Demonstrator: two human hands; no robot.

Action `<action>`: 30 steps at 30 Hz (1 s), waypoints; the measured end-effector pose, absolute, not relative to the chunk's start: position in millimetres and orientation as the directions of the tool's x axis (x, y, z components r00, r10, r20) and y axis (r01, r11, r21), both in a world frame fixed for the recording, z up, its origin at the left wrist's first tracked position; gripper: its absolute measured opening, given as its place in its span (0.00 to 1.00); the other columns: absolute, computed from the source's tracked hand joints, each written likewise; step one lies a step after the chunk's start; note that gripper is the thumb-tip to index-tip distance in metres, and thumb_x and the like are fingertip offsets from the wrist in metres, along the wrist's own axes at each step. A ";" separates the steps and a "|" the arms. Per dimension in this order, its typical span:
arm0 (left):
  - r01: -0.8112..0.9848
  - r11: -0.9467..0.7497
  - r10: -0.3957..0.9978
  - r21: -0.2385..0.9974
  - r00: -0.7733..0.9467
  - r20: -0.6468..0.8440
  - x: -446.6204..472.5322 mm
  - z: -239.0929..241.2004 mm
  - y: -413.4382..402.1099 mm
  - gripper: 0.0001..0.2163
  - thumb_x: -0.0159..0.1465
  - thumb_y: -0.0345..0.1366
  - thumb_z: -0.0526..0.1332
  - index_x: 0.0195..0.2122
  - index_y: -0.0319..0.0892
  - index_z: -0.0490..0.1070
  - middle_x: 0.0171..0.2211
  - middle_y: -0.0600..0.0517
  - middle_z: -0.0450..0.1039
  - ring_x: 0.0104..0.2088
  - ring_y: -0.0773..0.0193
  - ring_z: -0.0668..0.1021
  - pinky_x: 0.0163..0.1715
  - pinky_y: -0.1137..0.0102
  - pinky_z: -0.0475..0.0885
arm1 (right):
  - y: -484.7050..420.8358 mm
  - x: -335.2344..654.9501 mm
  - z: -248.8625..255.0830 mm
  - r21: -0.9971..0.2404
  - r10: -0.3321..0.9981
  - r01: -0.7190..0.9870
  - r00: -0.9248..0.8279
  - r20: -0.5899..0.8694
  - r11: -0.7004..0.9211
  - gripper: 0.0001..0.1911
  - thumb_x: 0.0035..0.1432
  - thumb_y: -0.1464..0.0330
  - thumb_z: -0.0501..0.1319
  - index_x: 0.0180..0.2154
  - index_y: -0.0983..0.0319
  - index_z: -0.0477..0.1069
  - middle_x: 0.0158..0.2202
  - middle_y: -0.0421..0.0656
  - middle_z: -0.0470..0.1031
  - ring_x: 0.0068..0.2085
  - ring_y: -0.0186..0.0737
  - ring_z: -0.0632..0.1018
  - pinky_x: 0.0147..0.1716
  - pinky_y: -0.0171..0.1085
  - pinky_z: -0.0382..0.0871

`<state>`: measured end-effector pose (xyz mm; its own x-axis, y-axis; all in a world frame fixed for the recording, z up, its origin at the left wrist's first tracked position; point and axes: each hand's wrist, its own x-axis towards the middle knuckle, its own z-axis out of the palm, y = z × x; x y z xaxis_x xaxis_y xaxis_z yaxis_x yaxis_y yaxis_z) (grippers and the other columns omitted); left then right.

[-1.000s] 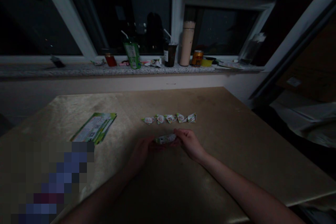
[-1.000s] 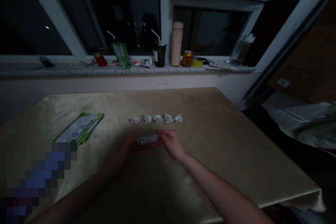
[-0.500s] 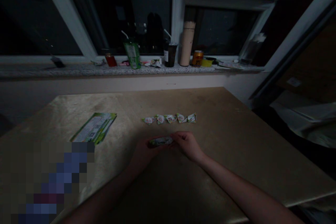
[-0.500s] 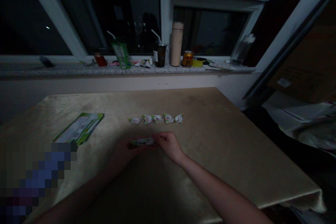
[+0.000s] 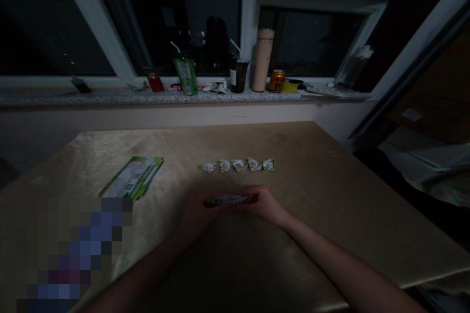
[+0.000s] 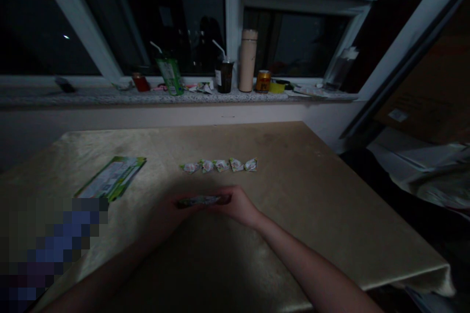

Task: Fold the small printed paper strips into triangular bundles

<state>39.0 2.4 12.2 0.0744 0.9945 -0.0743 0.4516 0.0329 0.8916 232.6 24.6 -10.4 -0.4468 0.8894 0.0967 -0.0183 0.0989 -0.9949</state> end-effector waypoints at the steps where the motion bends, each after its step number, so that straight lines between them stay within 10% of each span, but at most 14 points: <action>1: 0.464 0.030 0.994 0.885 0.078 -0.075 39.0 11.7 2.3 0.11 0.50 0.43 0.66 0.31 0.43 0.80 0.27 0.53 0.79 0.30 0.55 0.79 0.29 0.70 0.70 | 24.5 232.6 -10.6 -0.993 0.881 -0.010 -0.460 0.112 0.121 0.16 0.43 0.59 0.70 0.32 0.64 0.77 0.31 0.42 0.77 0.31 0.37 0.76 0.30 0.33 0.68; 30: 0.350 0.117 0.974 0.929 0.143 -0.177 42.2 10.3 7.2 0.11 0.52 0.44 0.66 0.28 0.42 0.79 0.23 0.53 0.78 0.26 0.60 0.77 0.24 0.73 0.66 | 19.7 225.9 -11.1 -0.995 0.950 0.079 -0.311 0.031 0.059 0.14 0.46 0.59 0.66 0.26 0.64 0.75 0.18 0.38 0.71 0.18 0.29 0.67 0.16 0.28 0.56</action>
